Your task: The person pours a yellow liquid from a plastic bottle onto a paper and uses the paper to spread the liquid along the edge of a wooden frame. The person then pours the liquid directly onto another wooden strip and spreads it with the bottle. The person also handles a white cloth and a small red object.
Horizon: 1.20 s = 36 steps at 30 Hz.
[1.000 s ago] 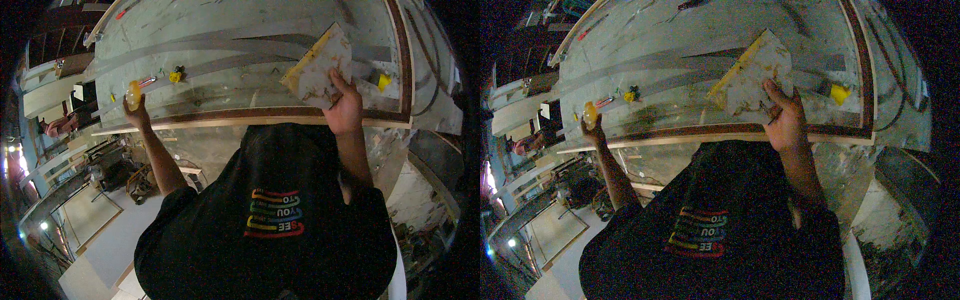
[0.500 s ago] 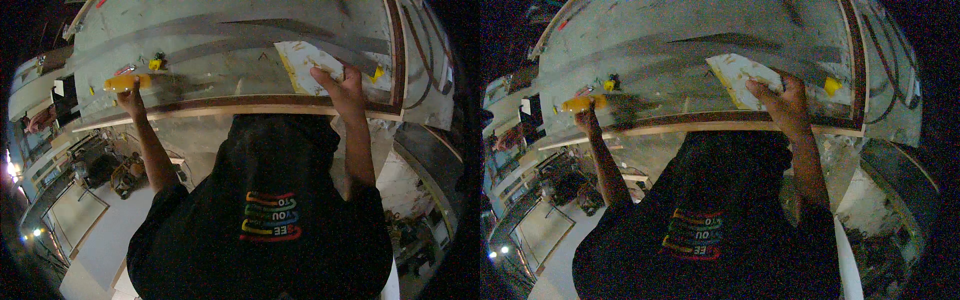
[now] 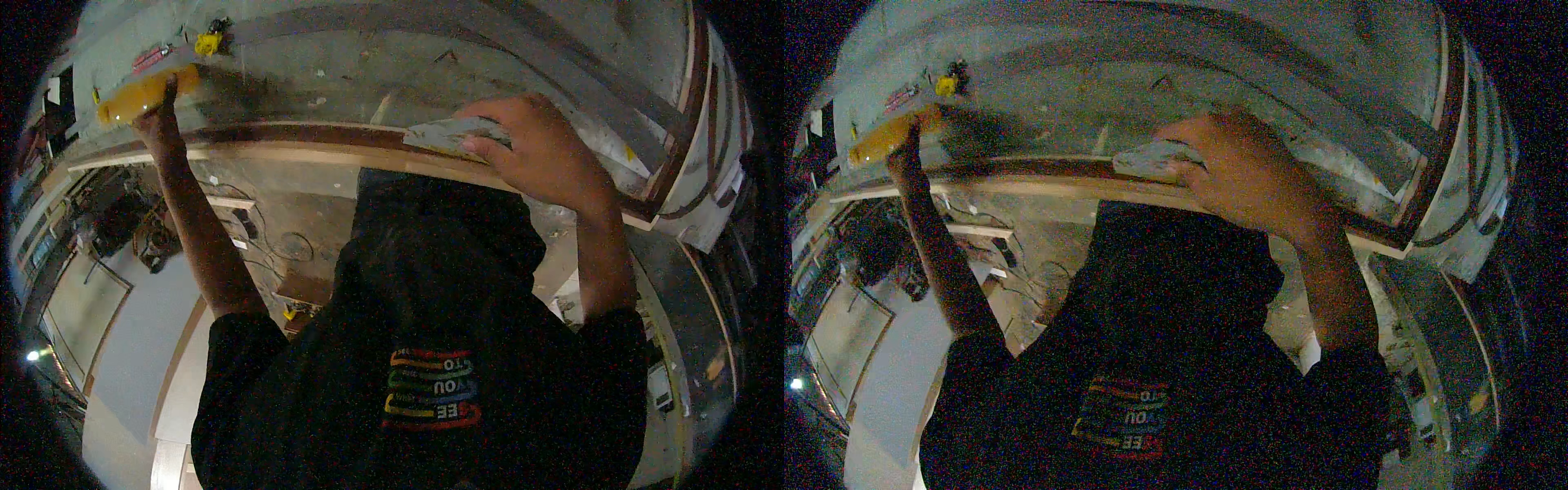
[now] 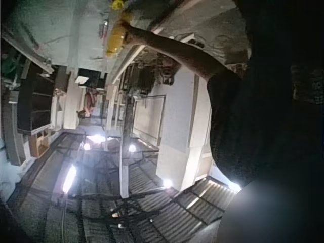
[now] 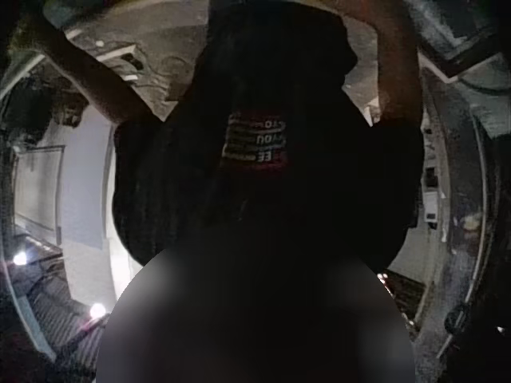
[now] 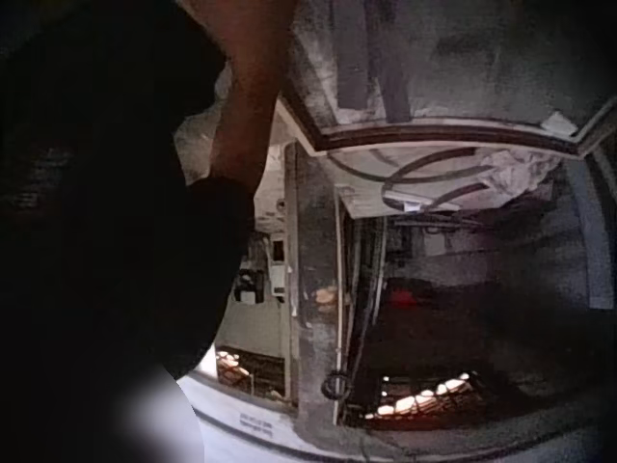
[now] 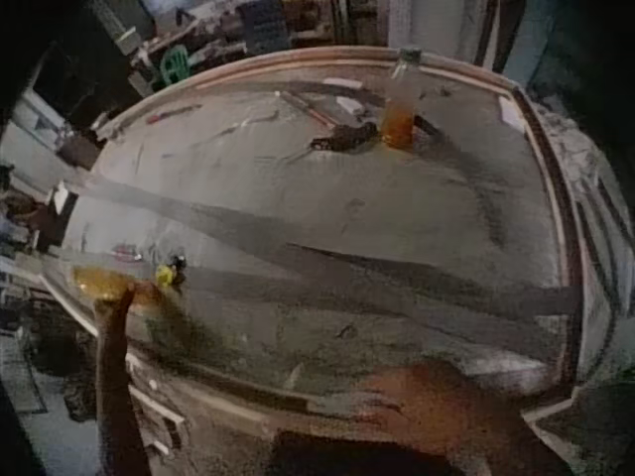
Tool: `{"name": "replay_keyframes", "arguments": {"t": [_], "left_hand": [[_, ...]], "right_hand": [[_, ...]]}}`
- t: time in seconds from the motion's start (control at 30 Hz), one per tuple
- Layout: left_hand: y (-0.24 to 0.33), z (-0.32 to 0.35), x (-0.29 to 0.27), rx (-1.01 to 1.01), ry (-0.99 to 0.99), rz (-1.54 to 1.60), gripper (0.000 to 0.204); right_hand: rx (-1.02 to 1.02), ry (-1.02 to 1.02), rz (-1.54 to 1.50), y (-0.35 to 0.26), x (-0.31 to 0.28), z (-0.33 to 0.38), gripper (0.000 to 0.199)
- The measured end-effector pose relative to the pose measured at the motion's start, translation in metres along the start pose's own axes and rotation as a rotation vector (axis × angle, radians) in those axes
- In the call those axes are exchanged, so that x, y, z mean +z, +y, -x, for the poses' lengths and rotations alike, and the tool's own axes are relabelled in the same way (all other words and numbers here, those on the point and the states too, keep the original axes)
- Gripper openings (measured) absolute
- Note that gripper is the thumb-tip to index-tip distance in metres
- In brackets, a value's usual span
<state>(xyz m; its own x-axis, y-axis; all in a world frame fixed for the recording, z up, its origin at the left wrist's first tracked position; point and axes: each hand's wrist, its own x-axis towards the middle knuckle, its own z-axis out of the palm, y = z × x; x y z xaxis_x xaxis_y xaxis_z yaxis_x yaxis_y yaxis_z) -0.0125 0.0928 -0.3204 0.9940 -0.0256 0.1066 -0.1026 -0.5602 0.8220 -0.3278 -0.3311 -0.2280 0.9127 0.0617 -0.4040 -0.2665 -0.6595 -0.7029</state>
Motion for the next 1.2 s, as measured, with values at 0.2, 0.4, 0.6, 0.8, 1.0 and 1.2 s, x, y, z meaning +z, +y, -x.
{"name": "replay_keyframes", "arguments": {"t": [0.2,0.4,0.6,0.8,1.0,1.2], "left_hand": [[-0.005,0.006,0.003,-0.065,0.071,0.287,0.05],[-0.002,0.007,0.001,-0.03,0.093,0.191,0.055],[0.002,0.013,-0.01,-0.183,0.109,0.155,0.058],[0.007,0.021,-0.009,-0.177,0.031,0.2,0.054],[0.016,0.041,-0.032,-0.08,0.084,-0.236,0.049],[0.007,0.14,-0.002,-0.208,0.612,0.148,0.055]], "right_hand": [[-0.013,-0.097,0.042,0.006,0.005,-0.018,0.03],[0.081,-0.163,-0.044,-0.01,0.002,-0.022,0.031],[-0.022,-0.054,-0.082,-0.013,0.006,-0.019,0.03],[-0.03,-0.098,-0.165,0.002,0.009,-0.03,0.026],[-0.062,-0.109,-0.151,-0.002,0.003,-0.032,0.023],[-0.024,-0.073,-0.226,-0.007,0.006,-0.035,0.022]]}}
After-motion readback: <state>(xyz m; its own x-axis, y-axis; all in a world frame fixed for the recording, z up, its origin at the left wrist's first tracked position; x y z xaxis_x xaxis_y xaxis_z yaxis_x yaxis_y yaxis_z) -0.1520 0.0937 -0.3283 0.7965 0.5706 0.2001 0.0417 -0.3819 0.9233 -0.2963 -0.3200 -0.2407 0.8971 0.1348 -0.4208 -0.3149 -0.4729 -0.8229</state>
